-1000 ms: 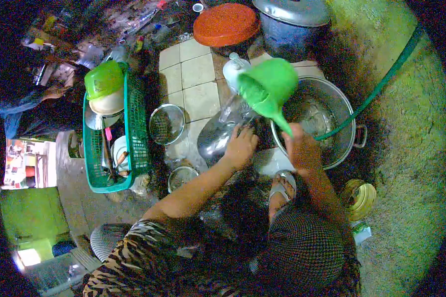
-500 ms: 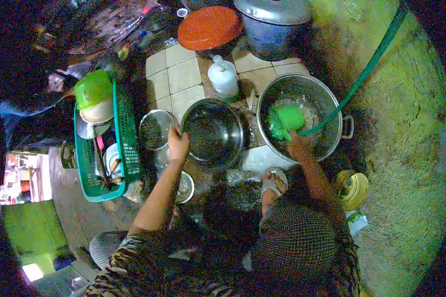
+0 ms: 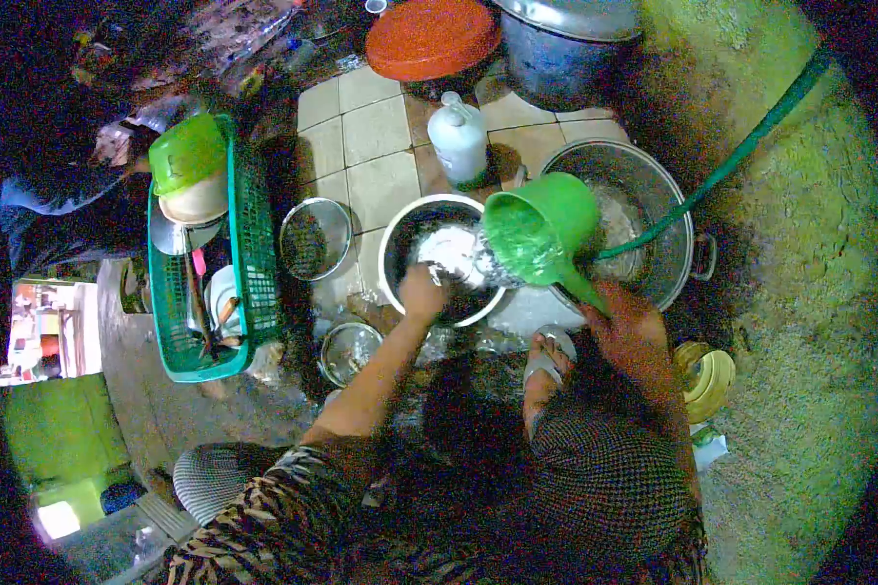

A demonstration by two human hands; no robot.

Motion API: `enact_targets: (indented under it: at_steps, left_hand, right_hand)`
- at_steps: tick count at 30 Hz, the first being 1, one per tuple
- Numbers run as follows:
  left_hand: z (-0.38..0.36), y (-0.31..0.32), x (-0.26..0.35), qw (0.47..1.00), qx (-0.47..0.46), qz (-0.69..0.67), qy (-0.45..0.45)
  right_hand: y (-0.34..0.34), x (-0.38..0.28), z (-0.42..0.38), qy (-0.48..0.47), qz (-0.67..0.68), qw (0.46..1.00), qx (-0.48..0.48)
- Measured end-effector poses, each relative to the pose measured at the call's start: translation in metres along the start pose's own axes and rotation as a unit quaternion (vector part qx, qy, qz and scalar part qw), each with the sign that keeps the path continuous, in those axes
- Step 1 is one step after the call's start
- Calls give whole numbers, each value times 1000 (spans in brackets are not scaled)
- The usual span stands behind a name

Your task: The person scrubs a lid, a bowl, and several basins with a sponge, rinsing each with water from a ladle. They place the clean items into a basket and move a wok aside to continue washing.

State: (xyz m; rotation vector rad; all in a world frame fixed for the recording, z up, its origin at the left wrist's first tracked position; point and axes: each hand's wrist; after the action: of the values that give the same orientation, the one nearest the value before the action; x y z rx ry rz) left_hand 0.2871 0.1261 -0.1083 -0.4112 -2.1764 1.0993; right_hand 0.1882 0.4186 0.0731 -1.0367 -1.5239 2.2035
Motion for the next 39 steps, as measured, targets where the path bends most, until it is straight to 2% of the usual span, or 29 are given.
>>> enact_targets:
  at_steps: [1, 3, 4, 6, 8, 9, 11, 13, 14, 15, 16, 17, 18, 19, 20, 21, 22, 23, 24, 25, 26, 27, 30, 32, 34, 35, 36, 38, 39]
  left_hand:
    - [1, 1, 12, 998, -35, 36, 38]
    - [18, 19, 30, 993, -65, 72, 71]
    - [44, 47, 26, 982, -85, 107, 134]
    - [46, 29, 41, 965, -100, 142, 195]
    - [34, -2, 61, 971, -58, -128, 192]
    - [41, -1, 57, 978, -30, -39, 204]
    - [21, 6, 34, 958, 258, -45, 117]
    - [6, -14, 7, 972, 216, -91, 2]
    - [19, 25, -35, 912, 400, 92, -21]
    - [-9, -2, -33, 957, 257, -40, -126]
    - [-3, 31, -77, 950, 299, 4, -86]
    - [6, 65, -116, 937, 342, 48, -48]
    - [1, 67, -121, 938, 339, 48, -46]
    - [-4, 67, -125, 969, 202, -124, -63]
    - [-7, 67, -128, 952, 55, -290, -78]
    - [-4, 65, -131, 952, 53, -292, -78]
    - [2, 63, -133, 885, -130, -408, -186]
    - [7, 63, -132, 762, -306, -496, -282]
    - [8, 56, -122, 762, -308, -495, -282]
    - [10, 49, -111, 772, -328, -460, -291]
    - [9, 44, -103, 781, -346, -424, -300]
    - [4, 45, -98, 761, -284, -490, -316]
    - [-10, 13, -87, 731, -297, -520, -327]
    - [-28, 13, -93, 730, -256, -550, -315]
    - [-56, -2, -81, 799, -280, -485, -220]
    - [-58, 12, -90, 726, -262, -561, -298]
    - [-79, -5, -75, 725, -257, -566, -299]
    - [-111, -45, -48, 726, -289, -552, -292]
    - [-117, -51, -50, 688, -340, -579, -276]
  right_hand:
    - [1, -3, 3, 12, -17, 999, -49]
    - [15, 2, 6, 10, -44, 999, -29]
    - [21, 3, 8, 12, -72, 997, -8]
    - [27, 3, 20, 2, -51, 999, -14]
    - [32, -2, 27, -5, -28, 999, -21]
    - [36, -4, 27, 5, -12, 1000, 15]
    - [47, 3, 21, 17, 1, 999, 52]
    - [77, 31, 4, 88, 120, 981, 124]
    - [92, 40, -8, 95, 113, 981, 128]
    - [108, 48, -21, 137, 221, 958, 125]
    - [114, 52, -30, 175, 327, 921, 121]
    - [111, 52, -34, 179, 324, 921, 123]
    - [104, 45, -34, 158, 235, 955, 93]
    - [98, 37, -34, 134, 146, 978, 61]
    - [94, 34, -35, 108, 54, 992, 27]
    - [101, 45, -32, 98, 23, 994, 34]
    - [109, 53, -27, 98, 20, 994, 33]
    - [116, 60, -22, 61, -61, 990, 108]
    - [123, 66, -18, 24, -139, 973, 182]
    - [129, 74, -14, 27, -140, 973, 182]
    - [133, 83, -9, 79, -169, 971, 149]
    - [133, 88, -2, 129, -195, 965, 116]
    - [129, 92, 19, 112, -136, 976, 126]
    - [131, 96, 29, 88, -121, 972, 180]
    - [132, 112, 44, 59, -151, 973, 162]
    - [125, 111, 52, 139, -97, 985, 44]
    - [114, 106, 54, 132, -96, 986, 43]
    - [88, 87, 70, 26, -248, 968, -32]
    - [73, 73, 82, -15, -297, 953, -51]
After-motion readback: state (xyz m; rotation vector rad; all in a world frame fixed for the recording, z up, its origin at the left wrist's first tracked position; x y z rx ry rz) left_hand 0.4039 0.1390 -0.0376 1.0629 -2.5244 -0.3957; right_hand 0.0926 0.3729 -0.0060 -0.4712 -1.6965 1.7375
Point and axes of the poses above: each hand's wrist, its own z-axis towards the middle knuckle, its own y-axis out of the palm, x = y × z, and after that the axes turned 2 degrees about -z, right-handed
